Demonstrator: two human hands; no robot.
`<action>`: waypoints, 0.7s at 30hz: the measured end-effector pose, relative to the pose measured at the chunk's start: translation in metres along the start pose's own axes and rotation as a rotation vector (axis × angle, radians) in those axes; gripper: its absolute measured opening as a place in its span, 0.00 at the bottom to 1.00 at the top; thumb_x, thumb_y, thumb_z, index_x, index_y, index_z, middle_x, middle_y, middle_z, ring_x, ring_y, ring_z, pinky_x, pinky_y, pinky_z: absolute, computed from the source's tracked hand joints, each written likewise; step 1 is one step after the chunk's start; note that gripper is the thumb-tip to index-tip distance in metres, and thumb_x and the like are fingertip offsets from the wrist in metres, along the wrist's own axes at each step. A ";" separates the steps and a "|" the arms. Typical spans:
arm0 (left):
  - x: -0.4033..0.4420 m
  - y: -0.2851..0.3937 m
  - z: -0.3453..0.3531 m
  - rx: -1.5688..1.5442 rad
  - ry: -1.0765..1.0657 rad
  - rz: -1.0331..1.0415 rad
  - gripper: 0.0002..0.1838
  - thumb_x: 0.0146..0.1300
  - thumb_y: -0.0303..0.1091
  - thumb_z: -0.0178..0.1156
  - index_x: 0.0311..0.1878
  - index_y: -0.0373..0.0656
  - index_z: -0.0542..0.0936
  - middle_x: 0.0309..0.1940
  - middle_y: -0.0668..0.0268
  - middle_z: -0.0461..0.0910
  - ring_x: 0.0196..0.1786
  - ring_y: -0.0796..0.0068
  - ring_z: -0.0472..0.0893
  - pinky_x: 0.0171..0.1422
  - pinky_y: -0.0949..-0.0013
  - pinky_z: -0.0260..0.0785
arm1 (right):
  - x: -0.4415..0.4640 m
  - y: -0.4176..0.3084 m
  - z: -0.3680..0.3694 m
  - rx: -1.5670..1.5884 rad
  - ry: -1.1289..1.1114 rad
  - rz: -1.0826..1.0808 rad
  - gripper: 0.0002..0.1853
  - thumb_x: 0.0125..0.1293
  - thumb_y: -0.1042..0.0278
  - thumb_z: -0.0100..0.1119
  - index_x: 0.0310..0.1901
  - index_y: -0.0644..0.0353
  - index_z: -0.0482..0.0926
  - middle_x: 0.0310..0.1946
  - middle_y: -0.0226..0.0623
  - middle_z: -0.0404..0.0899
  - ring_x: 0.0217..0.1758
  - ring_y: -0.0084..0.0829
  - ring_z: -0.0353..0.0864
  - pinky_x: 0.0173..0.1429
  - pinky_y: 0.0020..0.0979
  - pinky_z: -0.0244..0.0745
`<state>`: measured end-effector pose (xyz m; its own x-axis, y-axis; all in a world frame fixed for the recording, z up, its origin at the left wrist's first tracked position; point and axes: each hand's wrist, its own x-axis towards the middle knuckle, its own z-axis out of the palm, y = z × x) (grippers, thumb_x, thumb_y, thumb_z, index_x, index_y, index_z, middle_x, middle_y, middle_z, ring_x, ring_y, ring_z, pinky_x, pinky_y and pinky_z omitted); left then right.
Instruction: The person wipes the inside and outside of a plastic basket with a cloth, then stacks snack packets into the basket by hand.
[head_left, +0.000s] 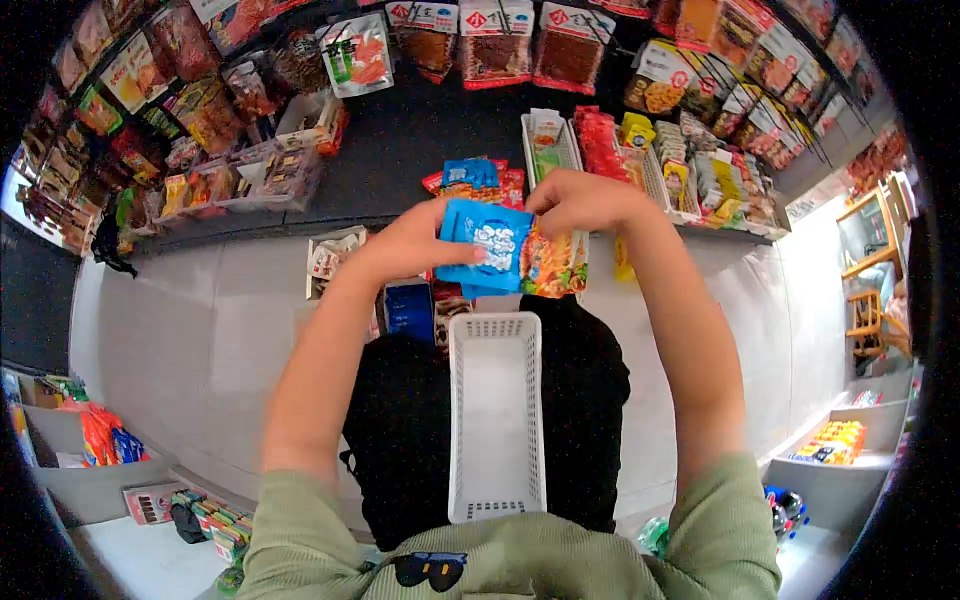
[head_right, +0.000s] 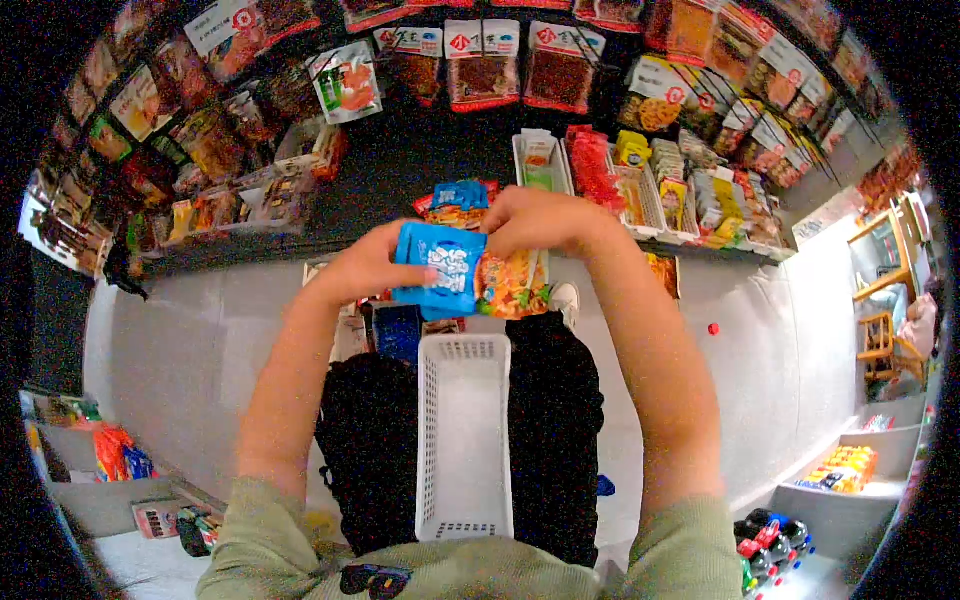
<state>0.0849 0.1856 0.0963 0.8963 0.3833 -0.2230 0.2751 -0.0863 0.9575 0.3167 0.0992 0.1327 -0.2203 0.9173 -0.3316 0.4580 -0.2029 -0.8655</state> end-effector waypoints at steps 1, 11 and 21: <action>-0.008 0.011 0.007 0.016 0.063 -0.017 0.29 0.50 0.32 0.70 0.56 0.40 0.71 0.46 0.64 0.79 0.46 0.76 0.77 0.53 0.68 0.71 | -0.006 -0.012 0.006 -0.194 -0.059 0.009 0.12 0.45 0.71 0.56 0.30 0.71 0.79 0.21 0.30 0.76 0.26 0.18 0.70 0.31 0.25 0.66; -0.027 0.020 0.050 0.525 -0.037 0.067 0.22 0.47 0.40 0.71 0.44 0.37 0.79 0.38 0.62 0.82 0.42 0.75 0.79 0.48 0.70 0.71 | -0.013 -0.042 0.040 -0.617 -0.255 0.002 0.11 0.49 0.66 0.59 0.30 0.66 0.80 0.21 0.33 0.78 0.24 0.22 0.74 0.29 0.29 0.68; -0.041 -0.008 0.052 -0.015 0.235 0.021 0.24 0.53 0.39 0.68 0.50 0.36 0.76 0.44 0.63 0.80 0.44 0.76 0.78 0.51 0.70 0.71 | -0.057 0.006 0.047 0.492 0.492 -0.293 0.28 0.55 0.64 0.66 0.58 0.57 0.70 0.33 0.31 0.77 0.33 0.21 0.74 0.36 0.24 0.70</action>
<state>0.0640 0.1231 0.0886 0.7953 0.5857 -0.1562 0.2506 -0.0830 0.9645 0.2916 0.0296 0.1283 0.1891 0.9809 0.0445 -0.0226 0.0497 -0.9985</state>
